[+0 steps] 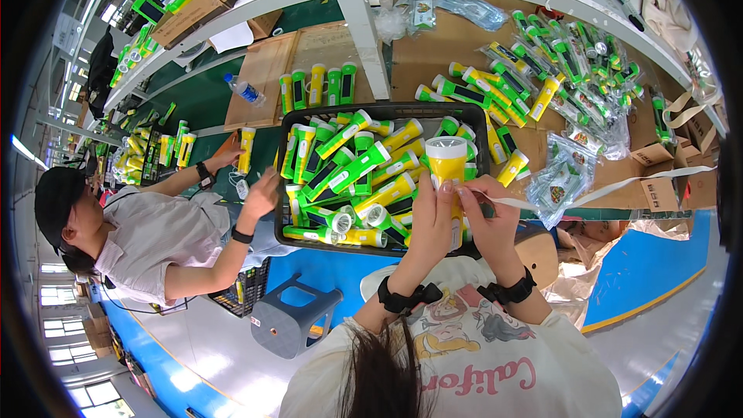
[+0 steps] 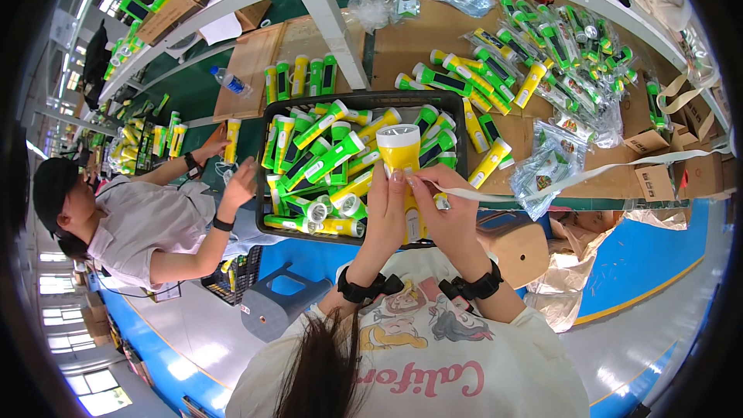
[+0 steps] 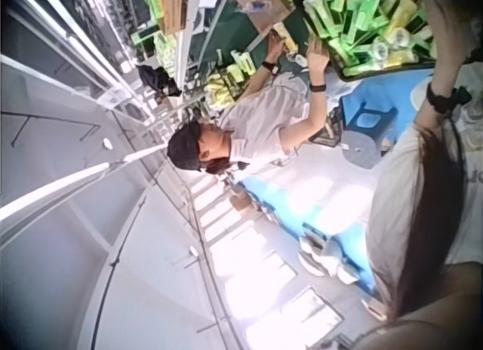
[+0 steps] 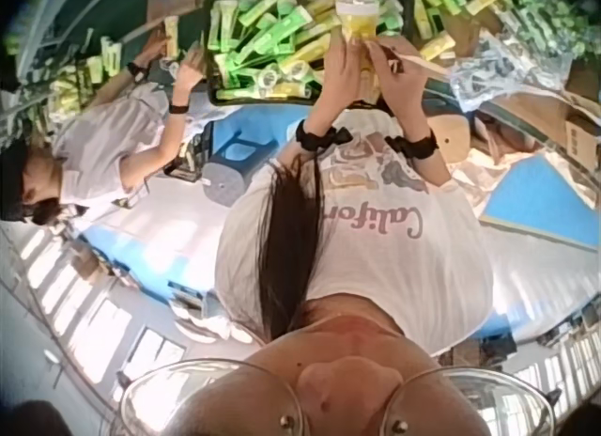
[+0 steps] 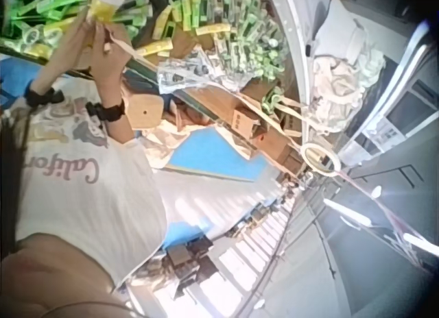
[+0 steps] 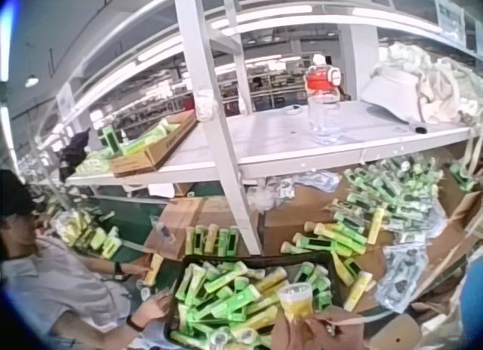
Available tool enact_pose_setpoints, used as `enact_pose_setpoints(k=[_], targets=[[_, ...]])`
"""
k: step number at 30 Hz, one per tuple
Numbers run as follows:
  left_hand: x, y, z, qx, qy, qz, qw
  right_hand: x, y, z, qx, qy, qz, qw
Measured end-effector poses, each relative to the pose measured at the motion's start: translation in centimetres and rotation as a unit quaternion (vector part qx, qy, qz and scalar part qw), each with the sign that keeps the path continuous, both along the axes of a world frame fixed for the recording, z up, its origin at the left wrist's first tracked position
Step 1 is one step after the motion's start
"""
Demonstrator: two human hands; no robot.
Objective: Apply adhesive labels or tapes to the handles of yellow and green flashlights on an assembly line.
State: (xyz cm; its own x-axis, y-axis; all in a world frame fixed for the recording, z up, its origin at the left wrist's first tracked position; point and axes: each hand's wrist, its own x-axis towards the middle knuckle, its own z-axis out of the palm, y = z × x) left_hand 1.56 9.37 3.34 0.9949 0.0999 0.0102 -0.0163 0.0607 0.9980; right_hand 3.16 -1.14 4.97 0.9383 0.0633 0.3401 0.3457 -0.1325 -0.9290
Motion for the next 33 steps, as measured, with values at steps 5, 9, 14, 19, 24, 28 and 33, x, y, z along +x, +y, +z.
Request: enact_pose_setpoints(k=[5, 9, 14, 19, 24, 28, 33], targets=[[0.6, 0.0, 0.3, 0.196, -0.03, 0.094, 0.976, 0.5, 0.1, 0.3, -0.131, -0.108, -0.054, 0.984], [1.0, 0.1, 0.1, 0.195, -0.026, 0.079, 0.977, 1.2, 0.0, -0.1, -0.126, -0.143, -0.089, 0.978], [1.2, 0.0, -1.3, 0.126, -0.045, 0.044, 0.99, 1.7, -0.4, 0.0, -0.173, -0.081, -0.143, 0.971], [1.0, 1.5, 0.1, -0.122, 0.022, 0.006, 0.992, 3.1, -3.6, -0.8, -0.158, -0.027, -0.171, 0.972], [0.6, 1.6, -0.1, -0.26, 0.078, -0.055, 0.961, 2.9, -4.5, -0.6, 0.038, 0.128, -0.12, 0.984], [0.5, 1.3, -0.2, -0.262, 0.093, -0.043, 0.96, 2.0, -5.1, 0.1, -0.043, 0.083, -0.119, 0.988], [0.7, 0.5, -0.8, -0.277, 0.1, -0.029, 0.955, 1.0, -5.5, 0.4, 0.011, 0.109, -0.107, 0.988]])
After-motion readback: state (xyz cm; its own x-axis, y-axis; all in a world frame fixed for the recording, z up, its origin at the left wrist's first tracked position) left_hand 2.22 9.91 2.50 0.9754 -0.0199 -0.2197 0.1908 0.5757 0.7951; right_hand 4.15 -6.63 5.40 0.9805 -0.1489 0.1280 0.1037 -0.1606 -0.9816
